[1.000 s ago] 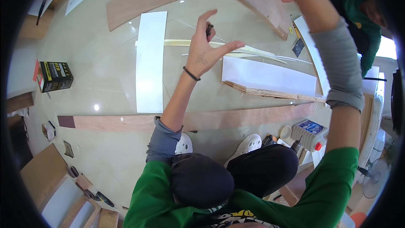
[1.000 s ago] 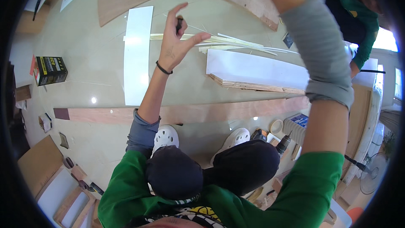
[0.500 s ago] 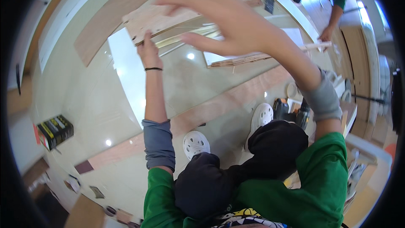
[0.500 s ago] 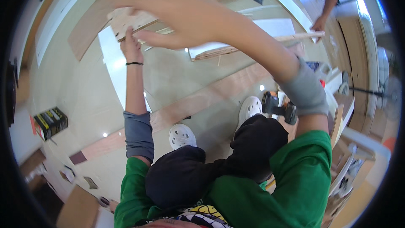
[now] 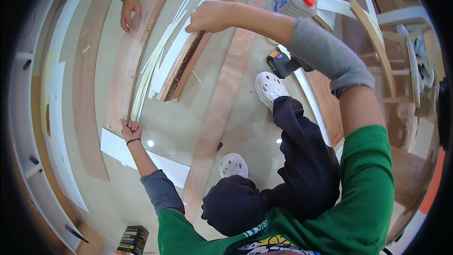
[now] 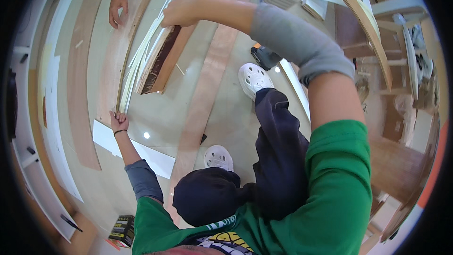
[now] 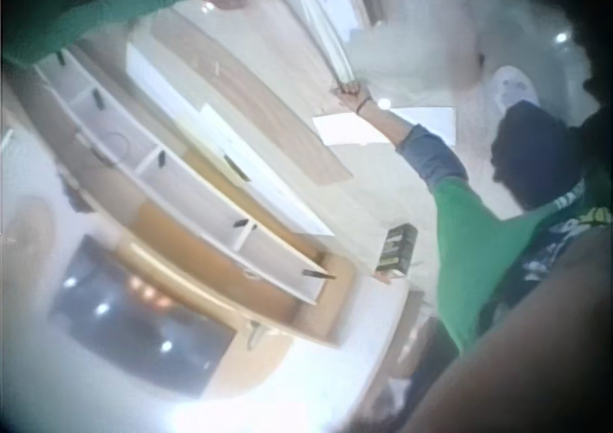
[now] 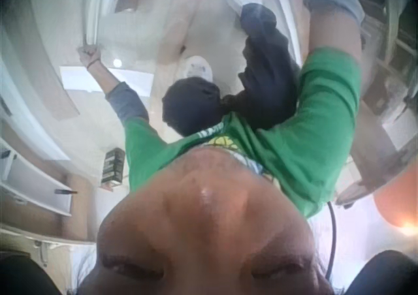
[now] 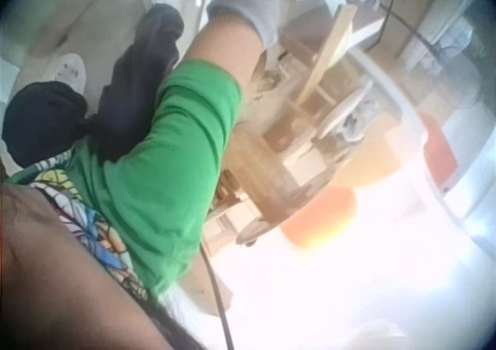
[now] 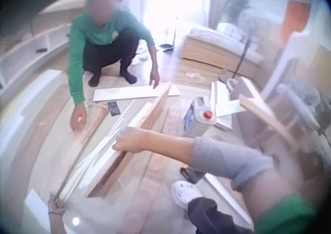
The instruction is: The person assembles a wooden furniture piece by sanding edges, applying adhesive strips, and using a power drill to fasten components. They handle wooden boards, adhesive strips, and a drill, working on the floor alongside another person.
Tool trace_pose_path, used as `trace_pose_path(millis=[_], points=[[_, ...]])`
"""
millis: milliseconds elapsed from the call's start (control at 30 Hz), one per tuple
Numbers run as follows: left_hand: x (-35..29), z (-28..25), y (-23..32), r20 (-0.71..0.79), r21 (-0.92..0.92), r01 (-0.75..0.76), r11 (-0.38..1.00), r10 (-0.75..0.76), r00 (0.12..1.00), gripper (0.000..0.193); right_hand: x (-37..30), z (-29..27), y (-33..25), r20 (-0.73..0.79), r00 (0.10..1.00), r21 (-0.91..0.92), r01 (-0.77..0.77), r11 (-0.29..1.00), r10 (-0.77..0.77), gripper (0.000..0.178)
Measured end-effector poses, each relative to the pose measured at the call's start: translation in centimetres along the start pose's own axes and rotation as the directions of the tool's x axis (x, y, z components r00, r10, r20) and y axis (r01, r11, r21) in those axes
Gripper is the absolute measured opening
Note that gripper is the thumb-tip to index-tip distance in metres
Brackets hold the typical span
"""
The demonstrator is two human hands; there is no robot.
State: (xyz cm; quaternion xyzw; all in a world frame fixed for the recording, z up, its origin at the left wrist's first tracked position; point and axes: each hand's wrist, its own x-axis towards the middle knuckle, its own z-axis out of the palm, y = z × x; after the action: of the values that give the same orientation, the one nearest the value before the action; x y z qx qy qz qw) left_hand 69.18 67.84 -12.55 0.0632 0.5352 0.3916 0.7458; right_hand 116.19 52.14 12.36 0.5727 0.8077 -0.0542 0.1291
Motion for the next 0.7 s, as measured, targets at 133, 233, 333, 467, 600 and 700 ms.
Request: trace_pose_path(millis=[133,233,333,467,600,700], points=[[-2.7,0.2,-1.8,0.034,0.010,0.064,0.998,-0.064,0.997,0.037,-0.8,-1.2,-0.3,0.024,0.997,-0.078,0.071,0.994,-0.069,0.025],[-4.4,-0.5,-2.2,0.117,-0.019,0.131,0.991,-0.128,0.985,0.028,-1.1,-4.2,-1.2,-0.011,0.997,-0.042,0.082,0.996,-0.083,0.029],[-7.7,-0.8,-3.3,0.150,0.049,0.019,0.999,-0.027,0.988,0.018,-1.6,-9.7,-2.1,-0.026,0.994,0.045,0.110,0.993,-0.109,0.038],[-14.0,1.3,-4.0,0.251,0.168,-0.221,0.961,0.175,0.952,0.039,-3.1,-18.8,-4.5,-0.102,0.973,0.015,0.211,0.977,-0.208,0.033],[-19.9,9.9,-2.0,0.478,0.156,-0.377,0.913,0.264,0.838,0.067,-8.0,-26.7,-7.3,-0.397,0.907,0.153,0.220,0.964,-0.144,0.036],[-19.3,15.3,2.5,0.677,0.132,-0.520,0.844,0.307,0.669,0.078,-12.8,-32.8,-11.7,-0.568,0.823,0.378,0.284,0.881,-0.021,0.037]])
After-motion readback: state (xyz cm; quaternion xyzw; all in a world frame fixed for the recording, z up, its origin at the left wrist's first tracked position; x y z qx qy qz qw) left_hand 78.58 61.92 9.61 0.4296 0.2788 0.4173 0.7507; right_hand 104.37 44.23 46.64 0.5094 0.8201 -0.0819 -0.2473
